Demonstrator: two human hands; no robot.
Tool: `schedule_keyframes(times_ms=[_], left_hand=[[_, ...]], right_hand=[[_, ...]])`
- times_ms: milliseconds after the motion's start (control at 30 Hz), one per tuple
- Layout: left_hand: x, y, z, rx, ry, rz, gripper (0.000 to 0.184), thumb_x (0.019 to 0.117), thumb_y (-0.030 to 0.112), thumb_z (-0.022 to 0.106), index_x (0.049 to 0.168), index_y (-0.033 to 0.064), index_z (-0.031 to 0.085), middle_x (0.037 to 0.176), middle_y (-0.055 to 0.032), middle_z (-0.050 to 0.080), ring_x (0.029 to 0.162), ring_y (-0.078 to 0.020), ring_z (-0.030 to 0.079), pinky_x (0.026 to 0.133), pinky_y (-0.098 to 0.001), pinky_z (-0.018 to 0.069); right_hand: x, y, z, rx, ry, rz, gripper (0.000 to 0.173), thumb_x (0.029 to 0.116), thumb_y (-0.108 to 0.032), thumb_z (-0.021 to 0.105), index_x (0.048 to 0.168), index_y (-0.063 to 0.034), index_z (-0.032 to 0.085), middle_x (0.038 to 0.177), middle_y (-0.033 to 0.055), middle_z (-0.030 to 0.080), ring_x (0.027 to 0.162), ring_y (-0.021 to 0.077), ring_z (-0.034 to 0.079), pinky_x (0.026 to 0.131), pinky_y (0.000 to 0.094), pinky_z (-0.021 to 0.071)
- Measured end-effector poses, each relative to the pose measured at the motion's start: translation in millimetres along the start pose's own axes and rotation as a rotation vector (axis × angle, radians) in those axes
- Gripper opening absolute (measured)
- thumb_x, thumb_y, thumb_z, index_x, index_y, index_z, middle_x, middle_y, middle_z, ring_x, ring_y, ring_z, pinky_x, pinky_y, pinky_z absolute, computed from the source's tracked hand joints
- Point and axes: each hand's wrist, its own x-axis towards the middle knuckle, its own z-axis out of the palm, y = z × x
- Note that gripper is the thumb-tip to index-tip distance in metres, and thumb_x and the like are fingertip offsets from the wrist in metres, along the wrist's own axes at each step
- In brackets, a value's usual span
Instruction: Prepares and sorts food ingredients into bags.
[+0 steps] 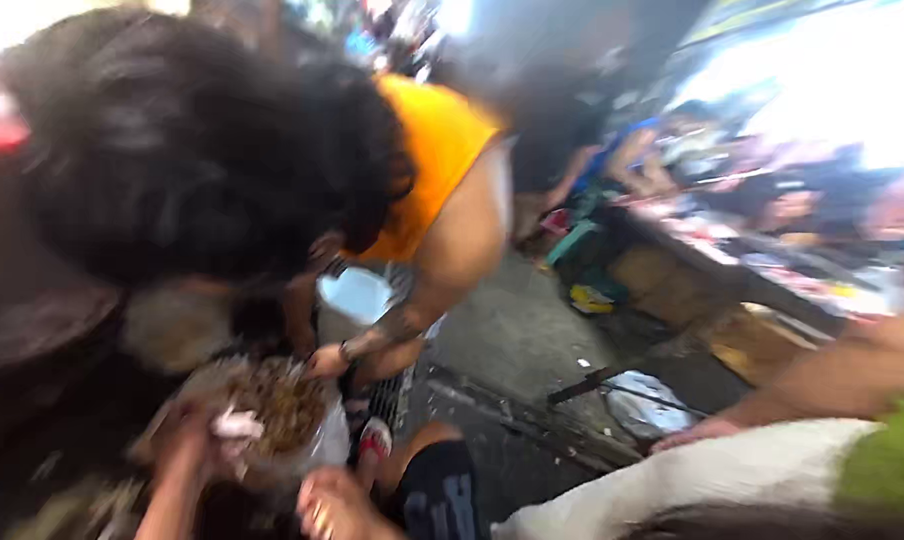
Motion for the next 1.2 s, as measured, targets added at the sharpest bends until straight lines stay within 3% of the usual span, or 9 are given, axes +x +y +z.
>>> schedule_keyframes(times_ms=[67,167,500,567,700,800,967,1100,1200], left_hand=[[-8,8,-4,-0.053,0.009,-0.023,0.035,0.1009,0.019,0.063,0.131,0.0005,0.056,0.095,-0.0113,0.066,0.073,-0.0172,0.064,0.065,-0.0383,0.0585],[12,-12,-12,-0.096,0.062,-0.038,0.027,0.0903,0.013,0.068,0.115,0.0048,0.061,0.082,-0.0088,0.064,0.059,-0.0166,0.058,0.052,-0.0353,0.0527],[30,-35,-16,-0.088,0.074,-0.06,0.027,0.0895,0.011,0.069,0.114,0.0031,0.061,0.076,-0.0081,0.062,0.056,-0.0155,0.054,0.051,-0.0323,0.0471],[33,-36,-15,-0.115,0.033,-0.062,0.032,0.0915,0.012,0.071,0.12,0.0051,0.06,0.081,-0.0089,0.064,0.057,-0.0153,0.055,0.051,-0.0316,0.0486],[34,-38,-17,0.052,-0.094,0.031,0.022,0.0925,0.013,0.071,0.11,0.0032,0.062,0.077,-0.0066,0.06,0.053,-0.013,0.051,0.048,-0.0291,0.0465],[28,-46,-11,0.195,-0.27,0.068,0.019,0.0922,0.014,0.072,0.104,0.0024,0.064,0.073,-0.0063,0.059,0.053,-0.0131,0.05,0.05,-0.0305,0.0465],[10,-58,17,0.402,-0.523,0.039,0.025,0.0944,0.023,0.071,0.107,0.0008,0.067,0.085,-0.0085,0.068,0.072,-0.0161,0.064,0.069,-0.0365,0.0571],[5,-60,31,0.447,-0.58,-0.052,0.028,0.0952,0.03,0.071,0.099,0.003,0.065,0.075,-0.0044,0.062,0.059,-0.0126,0.057,0.056,-0.0311,0.0501],[2,-57,30,0.326,-0.629,-0.109,0.026,0.0995,0.029,0.068,0.096,0.0049,0.06,0.069,-0.0025,0.058,0.05,-0.0104,0.051,0.047,-0.026,0.0454]], right_hand=[[0,-8,-13,-0.065,-0.072,0.068,0.02,0.1028,-0.012,0.042,0.101,-0.0063,0.061,0.08,-0.0009,0.066,0.06,0.0054,0.058,0.053,0.0221,0.0501],[17,-9,-38,-0.311,-0.182,0.027,0.021,0.099,-0.015,0.05,0.101,-0.003,0.067,0.077,-0.0009,0.067,0.059,0.0065,0.058,0.053,0.0244,0.0505],[86,-85,-73,-1.093,-0.241,0.138,0.024,0.102,-0.014,0.05,0.111,-0.0054,0.07,0.085,0.004,0.066,0.066,0.0108,0.057,0.061,0.0316,0.05],[101,-89,-77,-1.106,-0.215,0.138,0.024,0.103,-0.013,0.049,0.111,-0.0052,0.071,0.086,0.0047,0.065,0.068,0.012,0.056,0.064,0.0332,0.0498],[122,-65,-81,-0.914,-0.089,-0.022,0.024,0.1016,-0.012,0.048,0.105,-0.0054,0.071,0.075,0.003,0.059,0.059,0.011,0.052,0.056,0.0311,0.0468],[125,-51,-76,-0.796,-0.139,-0.115,0.025,0.1056,-0.019,0.049,0.114,-0.0075,0.069,0.076,0.0026,0.059,0.06,0.0114,0.053,0.058,0.0321,0.0492],[126,-41,-57,-0.954,-0.39,-0.176,0.038,0.0972,-0.037,0.068,0.122,-0.0071,0.07,0.108,0.0086,0.072,0.097,0.0162,0.068,0.092,0.0408,0.0565],[128,-38,-56,-1.083,-0.392,-0.21,0.025,0.1016,-0.027,0.058,0.096,-0.0038,0.066,0.082,0.0093,0.063,0.08,0.0211,0.062,0.076,0.0458,0.0513],[127,-45,-59,-1.136,-0.359,-0.198,0.026,0.1035,-0.023,0.052,0.098,-0.0024,0.067,0.085,0.0118,0.064,0.084,0.0244,0.063,0.079,0.0475,0.0508]])
